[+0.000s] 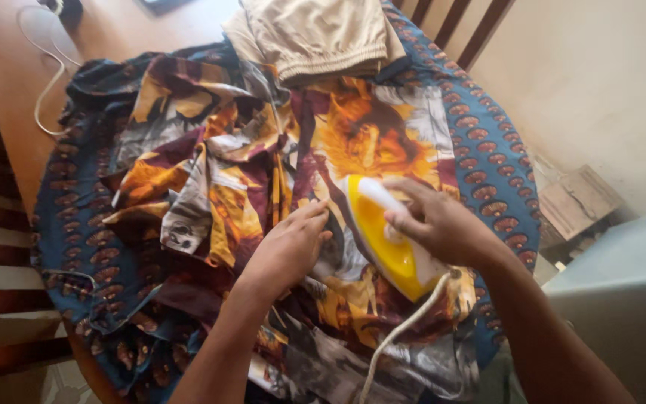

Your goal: The person irons a patterned dress laid out on a round table. They use a yellow and white electric iron, moving it back and forth over the fabric while smoothing the material with their left hand. The person periodically lifts and repositions sections of the dress to continue ironing different areas.

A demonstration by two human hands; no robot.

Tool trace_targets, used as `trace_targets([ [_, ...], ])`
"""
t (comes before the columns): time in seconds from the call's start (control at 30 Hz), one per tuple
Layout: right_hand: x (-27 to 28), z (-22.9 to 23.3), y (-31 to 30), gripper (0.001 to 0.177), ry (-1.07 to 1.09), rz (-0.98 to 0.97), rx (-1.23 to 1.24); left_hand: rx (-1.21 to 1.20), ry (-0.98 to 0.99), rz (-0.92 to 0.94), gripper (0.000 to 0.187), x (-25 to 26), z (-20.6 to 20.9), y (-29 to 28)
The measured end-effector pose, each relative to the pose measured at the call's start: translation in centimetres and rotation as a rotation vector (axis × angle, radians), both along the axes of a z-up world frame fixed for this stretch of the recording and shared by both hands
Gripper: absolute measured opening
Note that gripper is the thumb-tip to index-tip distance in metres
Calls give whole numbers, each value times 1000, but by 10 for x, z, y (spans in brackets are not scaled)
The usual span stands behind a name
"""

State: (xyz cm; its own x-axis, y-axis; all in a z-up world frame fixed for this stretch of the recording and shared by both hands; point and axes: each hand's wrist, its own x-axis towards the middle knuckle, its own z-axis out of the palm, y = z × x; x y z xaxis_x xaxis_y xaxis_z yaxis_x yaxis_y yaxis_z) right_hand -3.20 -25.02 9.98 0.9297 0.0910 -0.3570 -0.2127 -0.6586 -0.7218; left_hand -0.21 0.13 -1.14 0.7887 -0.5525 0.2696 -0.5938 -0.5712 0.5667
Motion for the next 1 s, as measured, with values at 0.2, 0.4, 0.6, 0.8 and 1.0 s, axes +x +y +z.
trace_targets([
  [0.2, 10, 0, -2, 56, -87, 276, -78, -16, 75, 94, 30, 4, 14, 5],
  [0.4, 19, -3, 12, 52, -271, 245, -163, 26, 190, 142, 27, 6, 36, 4],
  [0.6, 2, 15, 23, 53, -85, 223, -373, 108, 244, 154, 30, 7, 55, 7],
  [0.8, -11, 17, 23, 43, -161, 242, -409, 2, 255, 114, 31, -6, 77, 14],
  [1.0, -22, 44, 40, 36, -196, 267, -317, -406, 570, 94, 33, -76, 104, 17],
])
